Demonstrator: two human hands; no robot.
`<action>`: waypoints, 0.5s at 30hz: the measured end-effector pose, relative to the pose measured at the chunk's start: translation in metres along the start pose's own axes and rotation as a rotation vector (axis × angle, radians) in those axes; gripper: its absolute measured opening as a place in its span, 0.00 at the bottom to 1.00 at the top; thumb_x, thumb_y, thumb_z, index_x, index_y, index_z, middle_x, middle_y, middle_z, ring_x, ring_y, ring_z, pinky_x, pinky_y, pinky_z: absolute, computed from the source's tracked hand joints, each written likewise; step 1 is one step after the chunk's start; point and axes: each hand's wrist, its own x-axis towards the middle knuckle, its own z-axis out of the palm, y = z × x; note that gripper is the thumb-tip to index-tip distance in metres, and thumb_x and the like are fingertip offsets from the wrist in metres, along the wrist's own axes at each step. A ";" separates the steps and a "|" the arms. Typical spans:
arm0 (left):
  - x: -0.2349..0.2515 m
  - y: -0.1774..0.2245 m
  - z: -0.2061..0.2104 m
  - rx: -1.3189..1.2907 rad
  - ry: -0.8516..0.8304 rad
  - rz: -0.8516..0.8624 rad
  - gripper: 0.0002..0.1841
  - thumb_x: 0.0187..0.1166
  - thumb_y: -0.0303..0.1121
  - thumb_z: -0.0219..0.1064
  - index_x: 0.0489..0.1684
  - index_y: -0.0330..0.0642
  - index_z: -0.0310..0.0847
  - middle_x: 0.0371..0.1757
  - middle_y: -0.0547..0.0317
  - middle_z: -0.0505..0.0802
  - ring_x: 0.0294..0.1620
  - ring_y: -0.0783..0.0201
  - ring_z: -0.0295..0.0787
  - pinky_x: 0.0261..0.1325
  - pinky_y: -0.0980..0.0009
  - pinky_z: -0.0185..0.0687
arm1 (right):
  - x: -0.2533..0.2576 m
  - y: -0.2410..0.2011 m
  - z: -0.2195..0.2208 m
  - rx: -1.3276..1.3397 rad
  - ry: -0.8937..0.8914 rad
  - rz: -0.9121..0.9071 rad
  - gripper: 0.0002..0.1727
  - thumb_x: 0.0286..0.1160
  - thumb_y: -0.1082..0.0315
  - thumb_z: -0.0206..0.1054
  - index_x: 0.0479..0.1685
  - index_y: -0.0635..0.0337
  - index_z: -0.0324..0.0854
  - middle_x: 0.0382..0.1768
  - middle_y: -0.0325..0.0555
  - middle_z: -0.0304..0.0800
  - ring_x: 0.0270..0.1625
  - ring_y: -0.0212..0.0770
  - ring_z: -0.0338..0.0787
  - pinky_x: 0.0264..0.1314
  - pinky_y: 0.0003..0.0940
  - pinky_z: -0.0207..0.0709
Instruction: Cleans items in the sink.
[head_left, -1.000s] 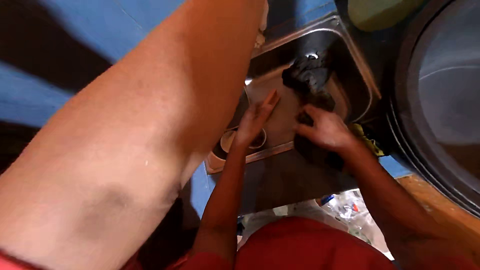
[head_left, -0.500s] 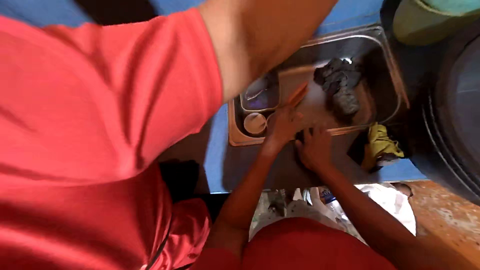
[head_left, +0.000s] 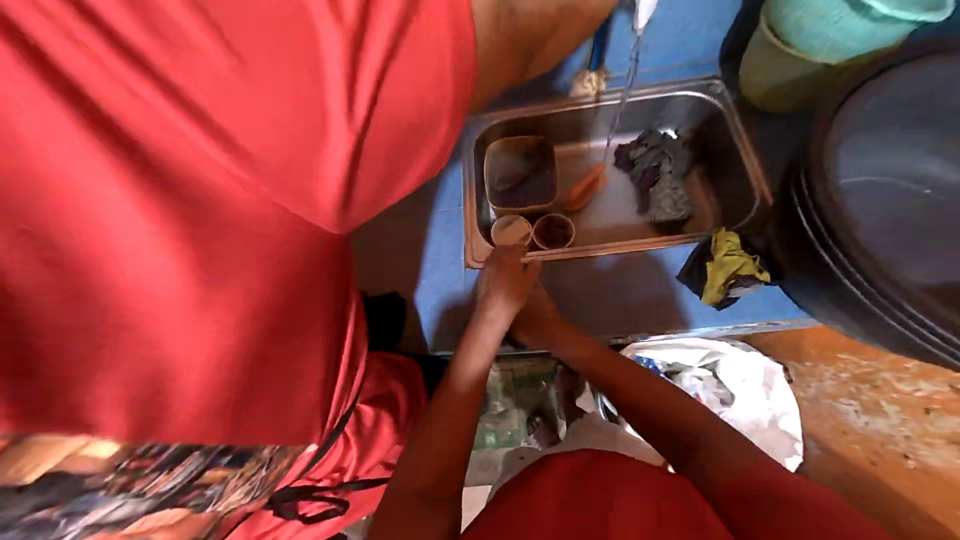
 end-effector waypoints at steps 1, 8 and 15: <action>-0.002 -0.009 0.002 0.013 -0.007 -0.024 0.23 0.89 0.42 0.61 0.71 0.34 0.81 0.70 0.35 0.86 0.76 0.39 0.80 0.79 0.41 0.73 | -0.016 0.021 -0.011 -0.058 0.054 0.018 0.28 0.81 0.52 0.67 0.78 0.50 0.79 0.84 0.55 0.72 0.91 0.61 0.61 0.90 0.70 0.50; -0.018 -0.048 0.037 0.174 -0.038 -0.082 0.29 0.80 0.43 0.73 0.75 0.35 0.79 0.83 0.31 0.74 0.86 0.31 0.64 0.83 0.35 0.65 | -0.078 0.119 -0.097 -0.299 0.204 0.498 0.33 0.88 0.47 0.56 0.87 0.53 0.69 0.88 0.66 0.61 0.91 0.71 0.55 0.89 0.73 0.48; -0.033 -0.025 0.018 0.242 -0.247 -0.177 0.29 0.89 0.48 0.60 0.84 0.39 0.71 0.77 0.32 0.81 0.80 0.31 0.74 0.76 0.31 0.69 | -0.091 0.109 -0.094 -0.127 0.638 0.567 0.26 0.87 0.66 0.51 0.79 0.72 0.72 0.77 0.71 0.76 0.83 0.66 0.73 0.88 0.57 0.62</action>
